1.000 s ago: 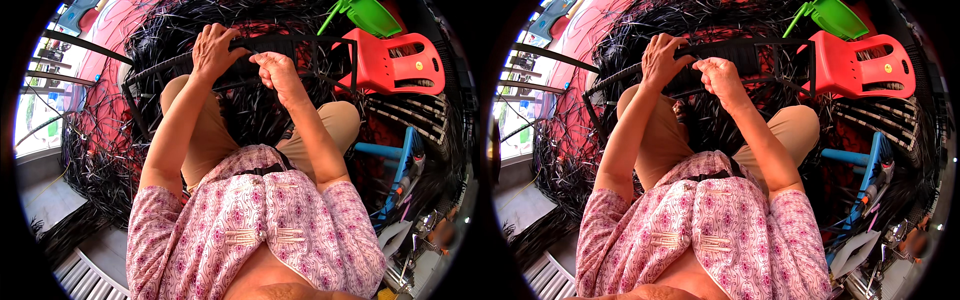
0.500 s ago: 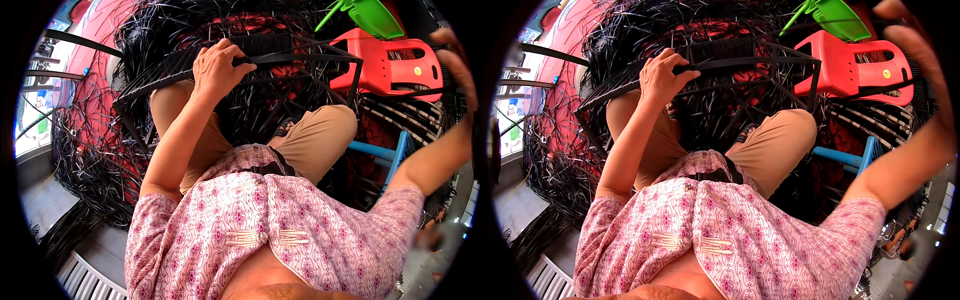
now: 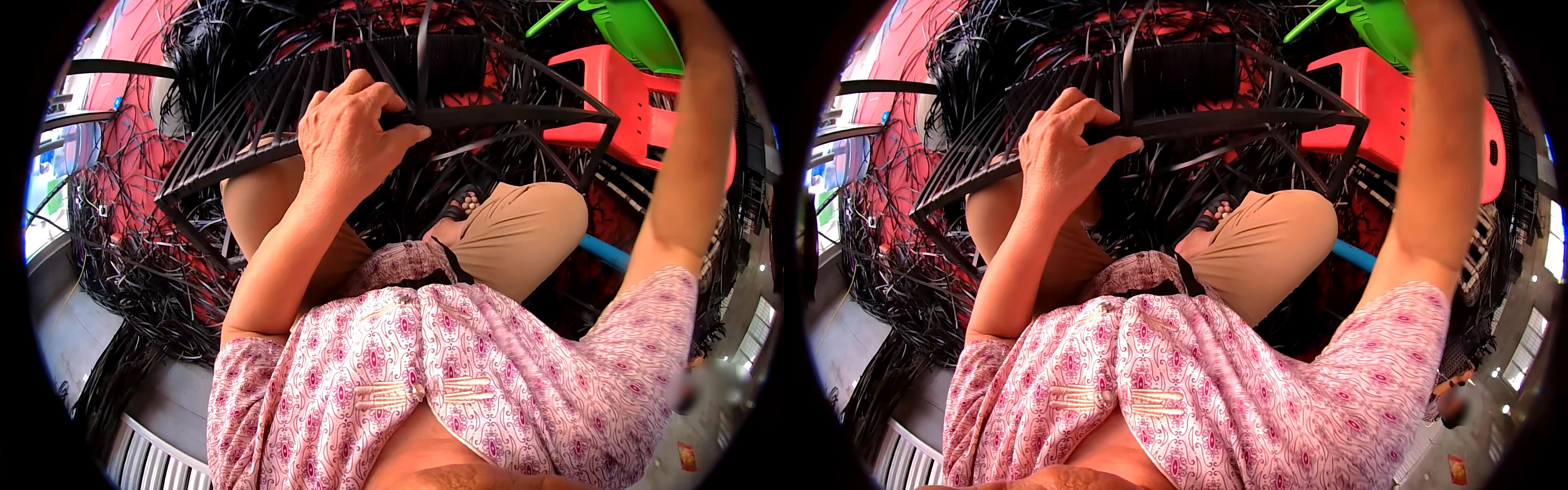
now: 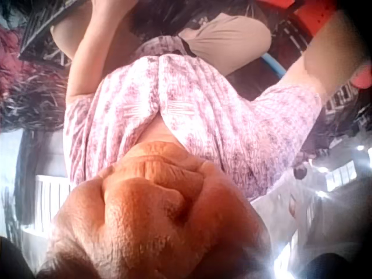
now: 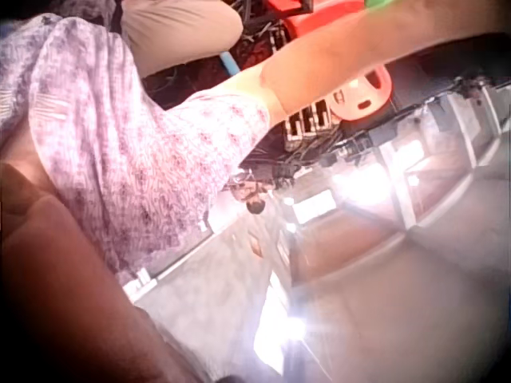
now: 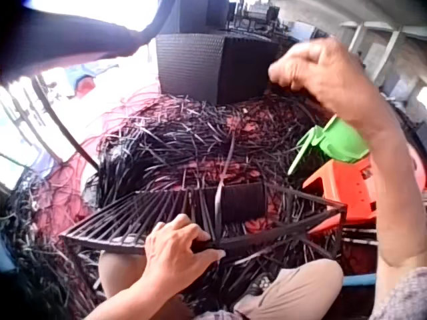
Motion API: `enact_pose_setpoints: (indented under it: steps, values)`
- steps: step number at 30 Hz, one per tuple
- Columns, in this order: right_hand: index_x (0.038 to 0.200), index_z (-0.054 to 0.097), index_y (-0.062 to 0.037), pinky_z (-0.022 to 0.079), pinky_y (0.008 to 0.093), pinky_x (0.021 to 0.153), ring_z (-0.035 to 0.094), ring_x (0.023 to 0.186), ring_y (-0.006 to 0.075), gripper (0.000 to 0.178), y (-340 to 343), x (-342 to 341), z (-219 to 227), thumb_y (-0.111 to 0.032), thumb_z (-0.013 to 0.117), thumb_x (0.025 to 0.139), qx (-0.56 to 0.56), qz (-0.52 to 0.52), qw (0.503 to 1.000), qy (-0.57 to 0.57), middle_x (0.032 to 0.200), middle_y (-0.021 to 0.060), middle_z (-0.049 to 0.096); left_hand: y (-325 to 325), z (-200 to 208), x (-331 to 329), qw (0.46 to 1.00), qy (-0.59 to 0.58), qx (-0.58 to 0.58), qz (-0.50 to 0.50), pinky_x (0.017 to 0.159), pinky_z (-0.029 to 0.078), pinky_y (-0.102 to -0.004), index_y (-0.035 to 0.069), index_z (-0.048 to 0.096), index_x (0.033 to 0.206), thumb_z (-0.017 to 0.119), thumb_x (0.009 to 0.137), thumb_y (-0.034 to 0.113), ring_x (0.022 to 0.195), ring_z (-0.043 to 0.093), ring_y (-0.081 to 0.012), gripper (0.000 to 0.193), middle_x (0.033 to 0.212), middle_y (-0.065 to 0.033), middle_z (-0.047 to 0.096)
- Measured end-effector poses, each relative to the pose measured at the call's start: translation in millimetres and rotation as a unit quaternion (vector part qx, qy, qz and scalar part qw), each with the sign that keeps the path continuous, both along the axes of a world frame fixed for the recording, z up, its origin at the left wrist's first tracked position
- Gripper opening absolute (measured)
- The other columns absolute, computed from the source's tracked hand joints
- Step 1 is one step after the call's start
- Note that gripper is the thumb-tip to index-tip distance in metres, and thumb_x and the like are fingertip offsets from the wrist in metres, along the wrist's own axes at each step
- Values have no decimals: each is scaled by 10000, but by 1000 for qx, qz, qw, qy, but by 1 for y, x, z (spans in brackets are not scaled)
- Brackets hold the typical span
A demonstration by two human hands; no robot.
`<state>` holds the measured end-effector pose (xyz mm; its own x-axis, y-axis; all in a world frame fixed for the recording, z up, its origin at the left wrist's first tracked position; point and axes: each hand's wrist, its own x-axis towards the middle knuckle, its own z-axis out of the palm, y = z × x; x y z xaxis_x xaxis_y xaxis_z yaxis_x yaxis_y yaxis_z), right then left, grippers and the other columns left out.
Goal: The person weaves black plastic strips into a metal chair frame. They use a staple gun to secure the strips and pliers to cut them. The person works on the chair frame while sitting on the floor.
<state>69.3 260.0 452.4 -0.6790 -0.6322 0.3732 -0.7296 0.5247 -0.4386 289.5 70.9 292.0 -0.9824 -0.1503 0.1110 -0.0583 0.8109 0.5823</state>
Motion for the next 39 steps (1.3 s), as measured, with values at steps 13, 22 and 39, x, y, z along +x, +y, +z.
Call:
enact_pose_setpoints:
  steps: [13,22,39]
  values:
    - [748,682,-87,371,196,551,502,608,19,204,-35,76,-145,-222,766,876,7,112,820,-562,666,-56,599,-1,8,-1,1000,6,25,9,748,464,-370,95,702,831,894,637,281,795,602,-254,331,831,-17,597]
    - [743,678,-83,373,204,542,493,589,24,185,-37,84,-163,-185,790,850,-8,60,811,-581,662,-51,609,-3,3,3,1000,29,10,-2,718,457,-388,86,576,811,906,633,263,803,589,-269,415,836,-33,567]
    - [752,693,-81,388,198,561,503,624,35,216,-30,85,-164,-244,806,835,-131,-25,804,-579,699,-42,613,0,1,11,999,33,17,23,754,464,-421,92,552,958,918,631,230,880,577,-315,510,944,-82,542]
